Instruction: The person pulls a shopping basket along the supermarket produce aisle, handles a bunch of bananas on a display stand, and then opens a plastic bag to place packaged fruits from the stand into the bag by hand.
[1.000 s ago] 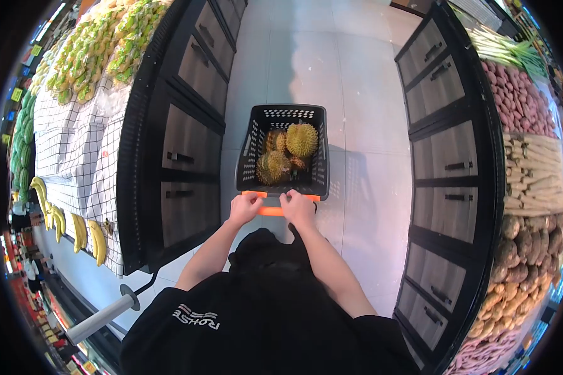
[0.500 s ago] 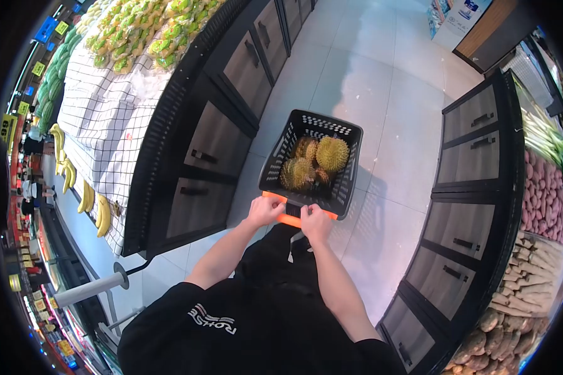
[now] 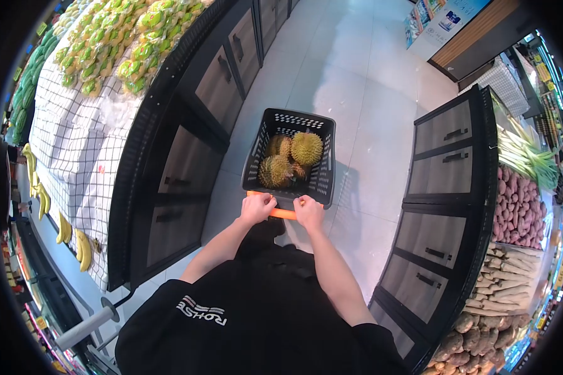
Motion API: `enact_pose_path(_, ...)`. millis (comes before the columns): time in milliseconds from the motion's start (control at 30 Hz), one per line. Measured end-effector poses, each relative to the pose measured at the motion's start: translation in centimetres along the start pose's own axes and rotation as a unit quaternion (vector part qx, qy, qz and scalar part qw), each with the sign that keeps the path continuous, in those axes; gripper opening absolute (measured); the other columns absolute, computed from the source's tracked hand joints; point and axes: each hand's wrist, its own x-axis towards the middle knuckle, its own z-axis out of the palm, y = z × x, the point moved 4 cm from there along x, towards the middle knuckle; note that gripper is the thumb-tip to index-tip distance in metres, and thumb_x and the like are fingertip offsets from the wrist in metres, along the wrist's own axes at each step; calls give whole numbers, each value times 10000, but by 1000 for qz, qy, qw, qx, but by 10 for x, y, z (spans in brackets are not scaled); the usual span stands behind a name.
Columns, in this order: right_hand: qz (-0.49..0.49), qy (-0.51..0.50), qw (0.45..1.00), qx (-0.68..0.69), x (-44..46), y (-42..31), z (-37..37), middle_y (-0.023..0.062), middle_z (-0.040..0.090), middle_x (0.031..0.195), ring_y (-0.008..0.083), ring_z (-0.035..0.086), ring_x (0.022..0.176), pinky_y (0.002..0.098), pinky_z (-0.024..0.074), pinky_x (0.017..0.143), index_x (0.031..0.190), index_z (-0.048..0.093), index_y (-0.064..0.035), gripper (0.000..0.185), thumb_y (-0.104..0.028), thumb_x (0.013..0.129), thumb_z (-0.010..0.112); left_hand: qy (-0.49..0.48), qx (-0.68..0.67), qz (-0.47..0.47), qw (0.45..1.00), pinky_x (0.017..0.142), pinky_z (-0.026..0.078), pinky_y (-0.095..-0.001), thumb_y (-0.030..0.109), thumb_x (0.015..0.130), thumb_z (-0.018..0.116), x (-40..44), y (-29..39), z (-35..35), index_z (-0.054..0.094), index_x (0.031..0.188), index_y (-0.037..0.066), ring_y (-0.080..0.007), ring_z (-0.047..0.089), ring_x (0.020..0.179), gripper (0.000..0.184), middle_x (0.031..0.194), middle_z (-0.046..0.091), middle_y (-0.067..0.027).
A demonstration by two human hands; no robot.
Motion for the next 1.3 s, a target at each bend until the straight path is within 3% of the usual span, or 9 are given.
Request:
enact_pose_path(200,-5,40,999,-7,43,-11,-12,136,725,875,342,689,874,450,532,774,931,737,-119,306,-384,839,613,-4,-17,28,999,680,529,-436,402,834,579,40,12,-8,708,787,82,-329,676,711,348,690,673,-115)
enact_pose_path(667,19,16,1000,-7,100,-34,-34,157,720,905,360,679,901,443,530,809,977,733,-108,357,-412,839,606,0,-25,36,999,648,540,-451,402,847,580,97,24,-17,685,729,76,-336,673,656,362,647,669,-135)
enact_pose_path(767,10,26,999,-15,116,-43,-41,148,720,863,342,689,863,425,529,766,944,732,-89,319,-369,843,620,12,-28,33,999,645,539,-452,393,840,582,113,27,-20,685,724,76,-339,672,655,353,647,667,-140)
enact_pose_path(933,34,2,999,-15,146,-55,-48,150,720,908,368,674,911,458,525,822,1000,727,-119,370,-430,846,596,12,-12,27,999,653,538,-432,366,824,592,145,32,-30,704,757,65,-322,680,668,327,655,669,-133)
enact_pose_path(1300,29,-13,999,-18,237,-90,-71,148,722,905,358,682,901,451,529,790,982,728,-134,361,-443,861,586,9,-23,-6,1000,667,536,-426,383,811,589,243,47,-54,688,720,69,-321,670,657,341,630,658,-122)
